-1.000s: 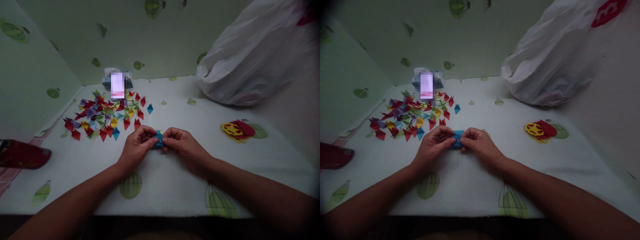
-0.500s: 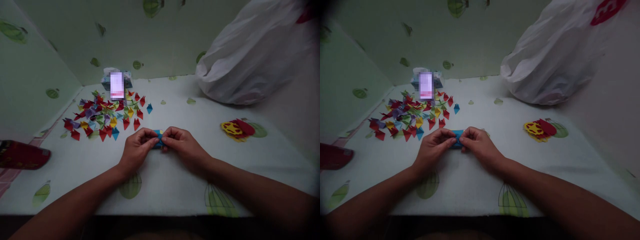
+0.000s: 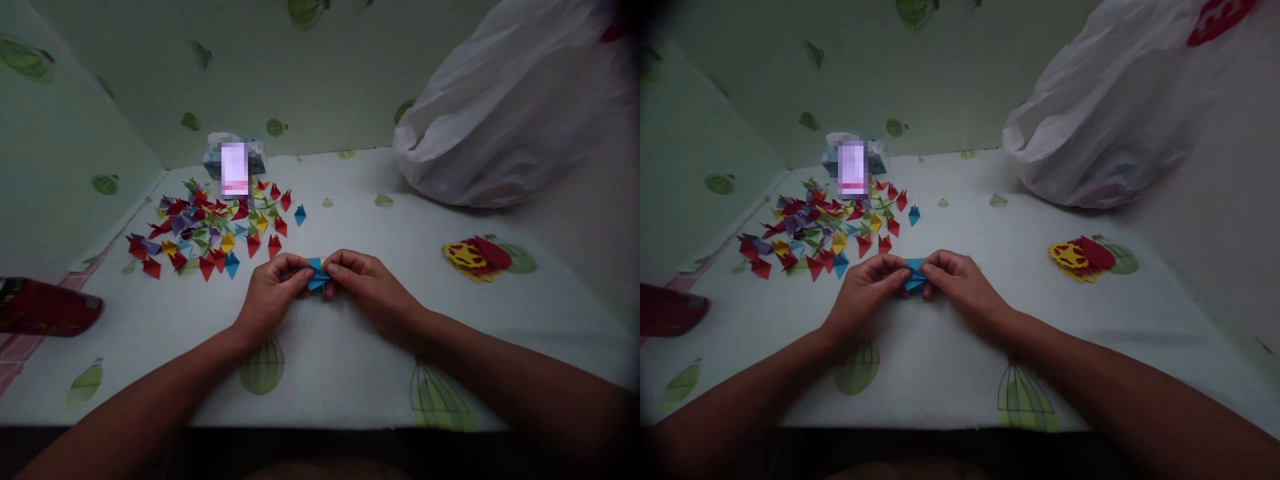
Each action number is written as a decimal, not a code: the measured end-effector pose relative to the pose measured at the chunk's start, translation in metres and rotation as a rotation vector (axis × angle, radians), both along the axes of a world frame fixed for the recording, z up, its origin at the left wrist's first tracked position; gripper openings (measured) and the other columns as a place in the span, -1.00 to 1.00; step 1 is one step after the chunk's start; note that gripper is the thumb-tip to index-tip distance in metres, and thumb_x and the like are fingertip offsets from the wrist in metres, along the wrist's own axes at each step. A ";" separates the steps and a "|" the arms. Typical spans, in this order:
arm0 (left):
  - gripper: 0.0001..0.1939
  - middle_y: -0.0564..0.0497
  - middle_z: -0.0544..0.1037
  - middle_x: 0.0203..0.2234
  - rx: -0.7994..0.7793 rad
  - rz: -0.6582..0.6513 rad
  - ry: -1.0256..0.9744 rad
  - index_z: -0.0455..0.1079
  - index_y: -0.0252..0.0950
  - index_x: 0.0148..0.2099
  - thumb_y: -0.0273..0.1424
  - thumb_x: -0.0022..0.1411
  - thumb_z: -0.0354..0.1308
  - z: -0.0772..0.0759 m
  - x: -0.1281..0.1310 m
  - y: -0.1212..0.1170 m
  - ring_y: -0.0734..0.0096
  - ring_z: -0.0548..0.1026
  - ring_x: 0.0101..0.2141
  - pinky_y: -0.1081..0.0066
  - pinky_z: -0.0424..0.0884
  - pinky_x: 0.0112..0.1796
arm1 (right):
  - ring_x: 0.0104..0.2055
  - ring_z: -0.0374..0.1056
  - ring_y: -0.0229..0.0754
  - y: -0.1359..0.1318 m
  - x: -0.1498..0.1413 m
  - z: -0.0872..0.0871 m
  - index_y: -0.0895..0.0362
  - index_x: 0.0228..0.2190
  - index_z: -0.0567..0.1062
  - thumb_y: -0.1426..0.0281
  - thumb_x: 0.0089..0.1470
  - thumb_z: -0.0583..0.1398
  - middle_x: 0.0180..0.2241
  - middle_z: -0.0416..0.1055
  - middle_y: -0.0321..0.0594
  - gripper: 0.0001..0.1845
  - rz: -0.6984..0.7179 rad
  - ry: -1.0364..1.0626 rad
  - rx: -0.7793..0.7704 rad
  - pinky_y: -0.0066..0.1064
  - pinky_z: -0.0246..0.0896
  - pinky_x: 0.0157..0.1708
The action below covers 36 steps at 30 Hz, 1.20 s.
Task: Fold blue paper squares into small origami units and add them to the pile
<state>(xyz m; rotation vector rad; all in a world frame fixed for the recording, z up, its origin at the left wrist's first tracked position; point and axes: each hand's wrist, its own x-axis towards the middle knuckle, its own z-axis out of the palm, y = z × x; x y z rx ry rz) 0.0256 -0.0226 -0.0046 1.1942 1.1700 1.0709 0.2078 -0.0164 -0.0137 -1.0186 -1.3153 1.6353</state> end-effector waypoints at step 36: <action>-0.73 0.05 0.61 -0.48 -0.097 -0.060 -0.130 0.37 -0.29 -0.34 -0.28 0.11 0.40 -0.003 0.006 -0.012 0.42 0.60 -0.42 0.39 0.51 -0.29 | -0.46 0.33 -0.29 0.001 0.000 -0.002 0.13 -0.45 0.46 0.28 0.01 0.35 -0.50 0.44 -0.31 -0.78 -0.003 0.045 -0.061 -0.38 0.20 -0.38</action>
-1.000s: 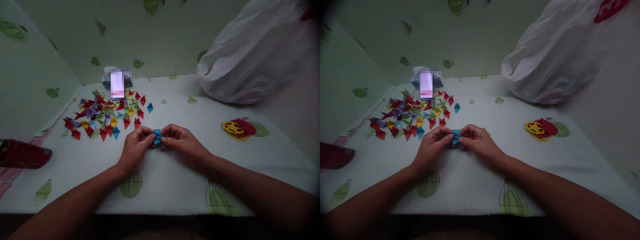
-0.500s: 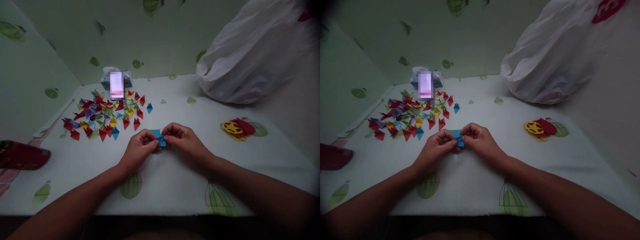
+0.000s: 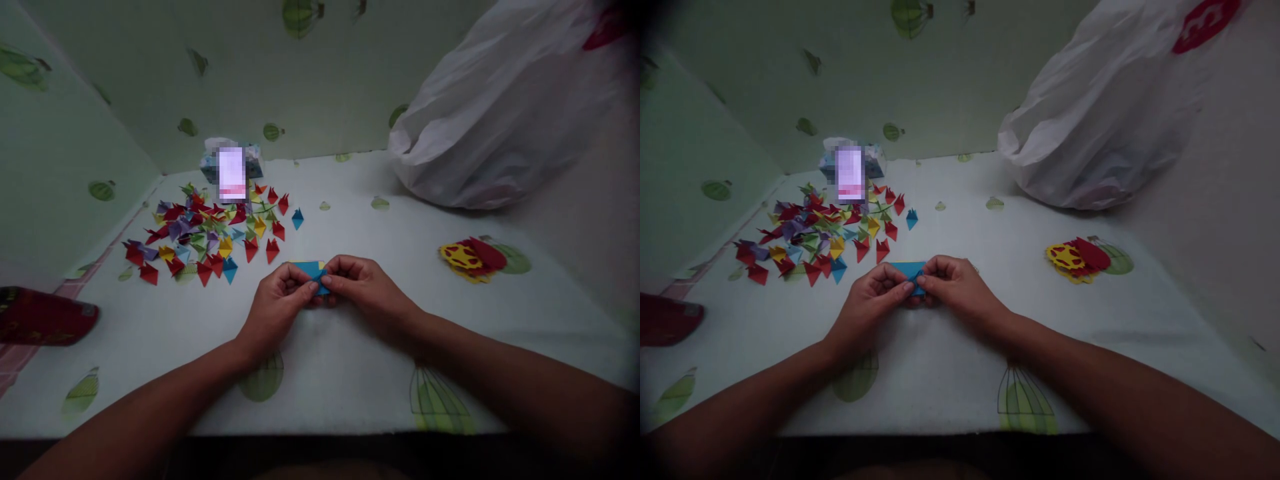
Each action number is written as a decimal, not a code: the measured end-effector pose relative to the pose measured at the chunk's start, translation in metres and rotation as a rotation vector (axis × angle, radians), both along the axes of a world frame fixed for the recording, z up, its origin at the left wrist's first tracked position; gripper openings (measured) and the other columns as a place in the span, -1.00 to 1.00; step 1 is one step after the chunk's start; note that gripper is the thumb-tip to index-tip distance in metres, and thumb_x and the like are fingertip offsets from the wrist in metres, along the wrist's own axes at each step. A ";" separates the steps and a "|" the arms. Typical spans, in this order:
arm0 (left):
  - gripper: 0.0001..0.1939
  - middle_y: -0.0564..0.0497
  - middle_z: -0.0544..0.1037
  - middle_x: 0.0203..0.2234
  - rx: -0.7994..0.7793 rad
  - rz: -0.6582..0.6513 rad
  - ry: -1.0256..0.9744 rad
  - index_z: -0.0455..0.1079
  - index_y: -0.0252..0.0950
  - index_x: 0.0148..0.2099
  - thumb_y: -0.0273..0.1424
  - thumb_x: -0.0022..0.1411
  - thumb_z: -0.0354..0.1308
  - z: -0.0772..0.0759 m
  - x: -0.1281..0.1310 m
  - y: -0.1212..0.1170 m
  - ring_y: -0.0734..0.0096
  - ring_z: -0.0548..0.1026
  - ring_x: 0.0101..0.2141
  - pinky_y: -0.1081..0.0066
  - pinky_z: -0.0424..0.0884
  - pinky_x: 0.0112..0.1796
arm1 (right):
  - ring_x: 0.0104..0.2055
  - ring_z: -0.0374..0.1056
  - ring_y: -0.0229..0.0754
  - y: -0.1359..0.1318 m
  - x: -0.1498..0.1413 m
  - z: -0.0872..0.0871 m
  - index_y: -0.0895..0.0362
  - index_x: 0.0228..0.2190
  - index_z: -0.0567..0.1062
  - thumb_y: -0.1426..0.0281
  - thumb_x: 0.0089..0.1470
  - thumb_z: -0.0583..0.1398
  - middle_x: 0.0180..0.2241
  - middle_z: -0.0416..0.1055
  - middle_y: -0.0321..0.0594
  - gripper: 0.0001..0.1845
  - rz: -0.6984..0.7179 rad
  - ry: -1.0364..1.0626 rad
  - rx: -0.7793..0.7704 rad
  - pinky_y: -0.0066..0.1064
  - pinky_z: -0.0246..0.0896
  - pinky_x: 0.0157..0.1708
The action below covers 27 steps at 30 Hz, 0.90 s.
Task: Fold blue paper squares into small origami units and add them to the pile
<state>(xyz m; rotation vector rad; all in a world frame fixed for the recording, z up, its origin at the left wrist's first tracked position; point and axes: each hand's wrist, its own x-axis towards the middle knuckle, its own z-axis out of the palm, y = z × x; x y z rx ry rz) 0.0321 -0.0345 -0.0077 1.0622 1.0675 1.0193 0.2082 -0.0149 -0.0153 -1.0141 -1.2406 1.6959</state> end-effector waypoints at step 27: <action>-0.73 0.05 0.62 -0.52 -0.078 -0.054 -0.086 0.43 -0.32 -0.35 -0.29 0.09 0.43 -0.005 0.001 0.003 0.48 0.57 -0.47 0.46 0.50 -0.33 | -0.49 0.32 -0.32 -0.001 0.001 0.002 0.16 -0.47 0.47 0.23 0.04 0.34 -0.53 0.45 -0.31 -0.73 0.016 0.004 0.017 -0.43 0.20 -0.39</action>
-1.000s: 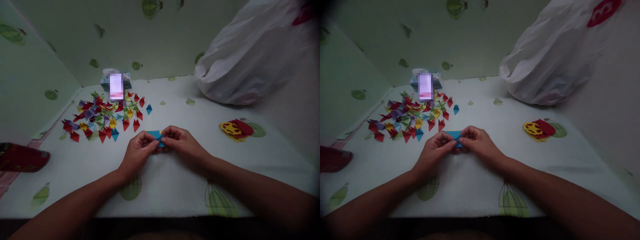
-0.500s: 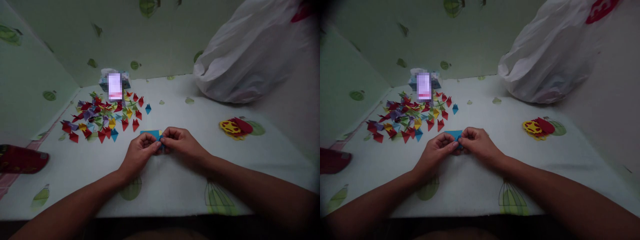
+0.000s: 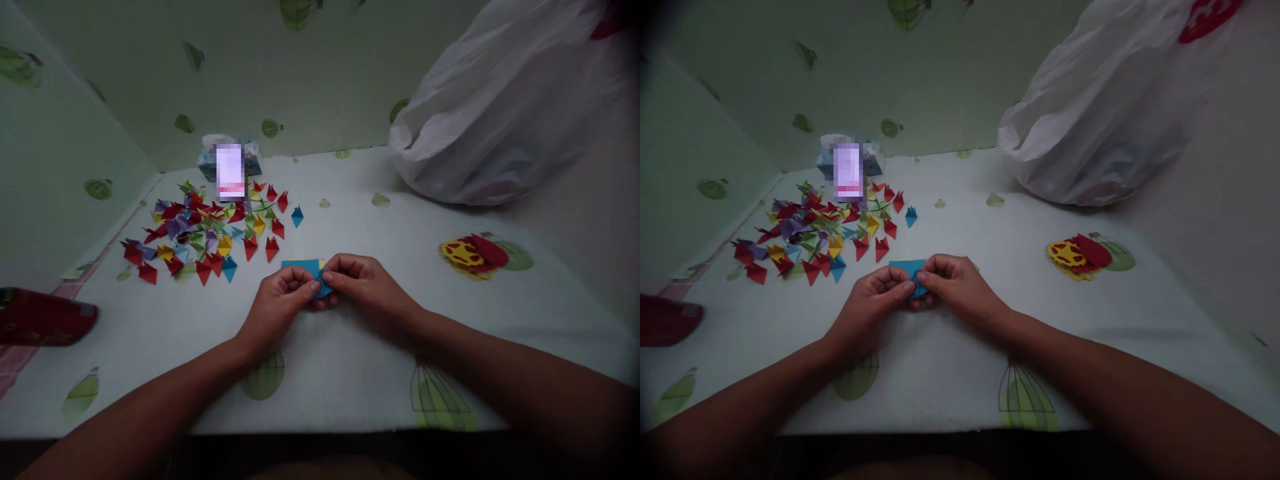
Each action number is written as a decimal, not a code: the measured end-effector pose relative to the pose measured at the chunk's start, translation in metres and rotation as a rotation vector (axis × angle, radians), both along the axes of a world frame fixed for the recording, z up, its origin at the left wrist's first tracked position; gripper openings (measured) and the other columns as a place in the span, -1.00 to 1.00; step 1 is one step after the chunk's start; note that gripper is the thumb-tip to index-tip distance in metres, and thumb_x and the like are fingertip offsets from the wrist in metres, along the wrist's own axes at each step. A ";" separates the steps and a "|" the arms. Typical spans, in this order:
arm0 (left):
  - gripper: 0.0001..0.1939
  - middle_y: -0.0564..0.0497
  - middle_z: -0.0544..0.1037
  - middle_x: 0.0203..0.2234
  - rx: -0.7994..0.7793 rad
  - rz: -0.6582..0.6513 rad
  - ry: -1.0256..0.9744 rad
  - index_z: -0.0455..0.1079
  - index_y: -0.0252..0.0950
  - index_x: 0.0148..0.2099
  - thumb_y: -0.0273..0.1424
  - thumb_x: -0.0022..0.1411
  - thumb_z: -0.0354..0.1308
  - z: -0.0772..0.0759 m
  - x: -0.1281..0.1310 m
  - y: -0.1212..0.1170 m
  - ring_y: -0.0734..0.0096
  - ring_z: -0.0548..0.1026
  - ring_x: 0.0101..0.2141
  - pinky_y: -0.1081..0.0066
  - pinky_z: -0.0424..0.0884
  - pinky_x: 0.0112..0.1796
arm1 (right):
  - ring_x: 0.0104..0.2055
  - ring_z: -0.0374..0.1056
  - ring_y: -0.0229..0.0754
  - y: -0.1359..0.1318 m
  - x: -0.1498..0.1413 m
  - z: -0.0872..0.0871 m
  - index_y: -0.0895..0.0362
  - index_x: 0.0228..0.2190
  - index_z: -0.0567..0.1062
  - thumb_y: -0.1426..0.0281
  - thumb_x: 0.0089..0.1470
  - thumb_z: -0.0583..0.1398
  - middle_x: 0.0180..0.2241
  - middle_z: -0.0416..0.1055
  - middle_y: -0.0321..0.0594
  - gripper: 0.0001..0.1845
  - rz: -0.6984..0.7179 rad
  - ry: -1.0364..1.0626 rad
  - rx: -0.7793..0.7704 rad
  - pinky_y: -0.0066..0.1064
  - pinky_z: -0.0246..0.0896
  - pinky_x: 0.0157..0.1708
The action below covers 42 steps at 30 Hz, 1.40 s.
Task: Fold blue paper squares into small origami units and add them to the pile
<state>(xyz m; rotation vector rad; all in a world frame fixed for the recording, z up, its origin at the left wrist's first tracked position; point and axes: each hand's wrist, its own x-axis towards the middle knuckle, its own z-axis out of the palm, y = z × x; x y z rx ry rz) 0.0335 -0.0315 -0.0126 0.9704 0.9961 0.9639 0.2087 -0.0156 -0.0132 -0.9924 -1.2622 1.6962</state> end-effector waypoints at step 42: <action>-0.75 0.01 0.60 -0.47 0.098 -0.131 0.077 0.47 -0.34 -0.32 -0.26 0.17 0.37 0.005 -0.008 0.006 0.44 0.56 -0.41 0.43 0.50 -0.29 | -0.53 0.25 -0.33 0.003 0.004 0.008 0.15 -0.48 0.44 0.26 0.12 0.26 -0.57 0.39 -0.34 -0.76 0.093 -0.090 0.105 -0.44 0.16 -0.47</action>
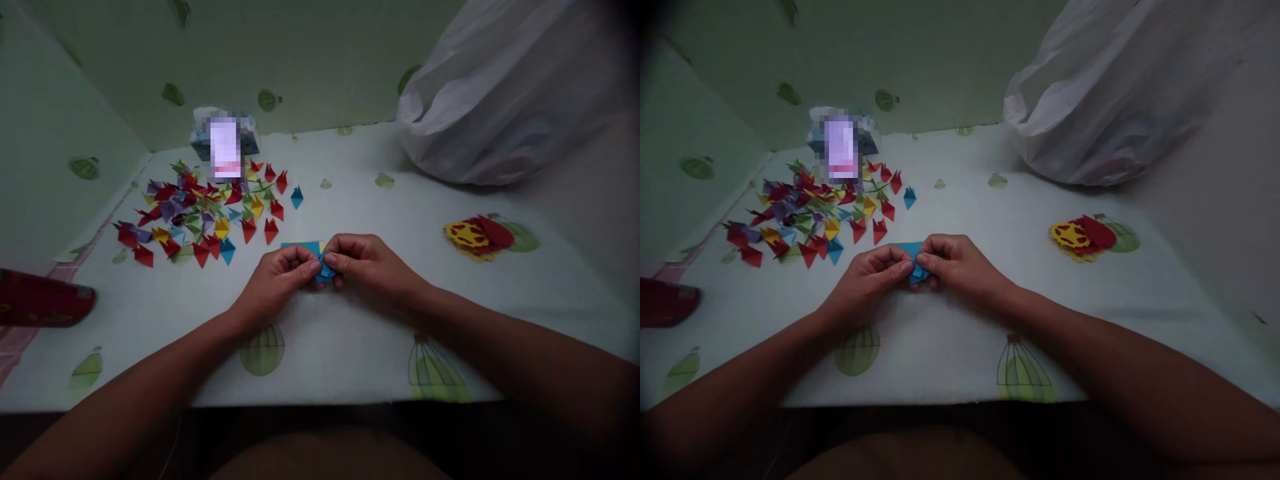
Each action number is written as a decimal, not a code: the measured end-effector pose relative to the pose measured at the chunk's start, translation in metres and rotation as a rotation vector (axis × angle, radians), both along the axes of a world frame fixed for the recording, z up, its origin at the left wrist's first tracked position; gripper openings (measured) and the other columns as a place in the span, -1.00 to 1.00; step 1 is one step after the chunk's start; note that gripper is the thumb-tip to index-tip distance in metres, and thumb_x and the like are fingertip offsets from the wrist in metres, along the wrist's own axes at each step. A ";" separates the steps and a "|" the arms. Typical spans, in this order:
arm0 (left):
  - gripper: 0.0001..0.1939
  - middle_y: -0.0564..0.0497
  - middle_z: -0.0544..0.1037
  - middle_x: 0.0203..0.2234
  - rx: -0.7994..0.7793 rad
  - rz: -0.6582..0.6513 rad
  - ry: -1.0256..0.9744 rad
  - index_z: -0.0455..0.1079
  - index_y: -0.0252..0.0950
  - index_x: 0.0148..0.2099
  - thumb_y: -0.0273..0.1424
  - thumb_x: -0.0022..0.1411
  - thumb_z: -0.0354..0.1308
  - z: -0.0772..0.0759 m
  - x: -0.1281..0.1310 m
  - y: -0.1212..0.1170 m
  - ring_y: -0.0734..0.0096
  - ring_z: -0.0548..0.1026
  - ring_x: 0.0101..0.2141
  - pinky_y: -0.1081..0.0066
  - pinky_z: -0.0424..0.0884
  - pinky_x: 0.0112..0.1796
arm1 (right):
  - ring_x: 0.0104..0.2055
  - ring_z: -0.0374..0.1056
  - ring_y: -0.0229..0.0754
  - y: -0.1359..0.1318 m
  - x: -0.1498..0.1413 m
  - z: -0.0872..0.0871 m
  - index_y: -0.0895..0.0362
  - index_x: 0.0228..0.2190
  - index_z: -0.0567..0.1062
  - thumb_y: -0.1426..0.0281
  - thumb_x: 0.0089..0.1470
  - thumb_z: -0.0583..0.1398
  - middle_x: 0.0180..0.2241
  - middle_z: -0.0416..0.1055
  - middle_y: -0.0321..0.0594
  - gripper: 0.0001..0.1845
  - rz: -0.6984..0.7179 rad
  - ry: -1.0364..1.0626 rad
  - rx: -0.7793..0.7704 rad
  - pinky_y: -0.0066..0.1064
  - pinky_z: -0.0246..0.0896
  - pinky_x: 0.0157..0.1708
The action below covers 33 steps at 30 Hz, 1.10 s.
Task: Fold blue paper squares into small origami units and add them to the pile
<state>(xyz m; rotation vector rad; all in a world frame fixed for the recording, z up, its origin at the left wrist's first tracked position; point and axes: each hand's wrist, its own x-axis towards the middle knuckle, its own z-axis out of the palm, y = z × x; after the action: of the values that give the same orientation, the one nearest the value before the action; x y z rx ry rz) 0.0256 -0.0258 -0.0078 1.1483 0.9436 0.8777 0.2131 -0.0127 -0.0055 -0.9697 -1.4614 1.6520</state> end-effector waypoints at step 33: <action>-0.75 0.07 0.51 -0.42 0.224 0.242 0.069 0.40 -0.28 -0.23 -0.35 0.08 0.38 0.001 0.000 0.002 0.46 0.50 -0.38 0.43 0.47 -0.29 | -0.45 0.36 -0.26 -0.008 -0.011 -0.012 0.12 -0.45 0.46 0.26 0.06 0.35 -0.56 0.46 -0.34 -0.76 -0.161 0.209 -0.136 -0.34 0.26 -0.23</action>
<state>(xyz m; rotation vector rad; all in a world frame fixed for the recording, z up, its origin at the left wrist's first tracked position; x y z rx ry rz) 0.0253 -0.0242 -0.0071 1.2780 1.0759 1.1687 0.2024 -0.0211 -0.0179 -0.9312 -1.1170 1.6946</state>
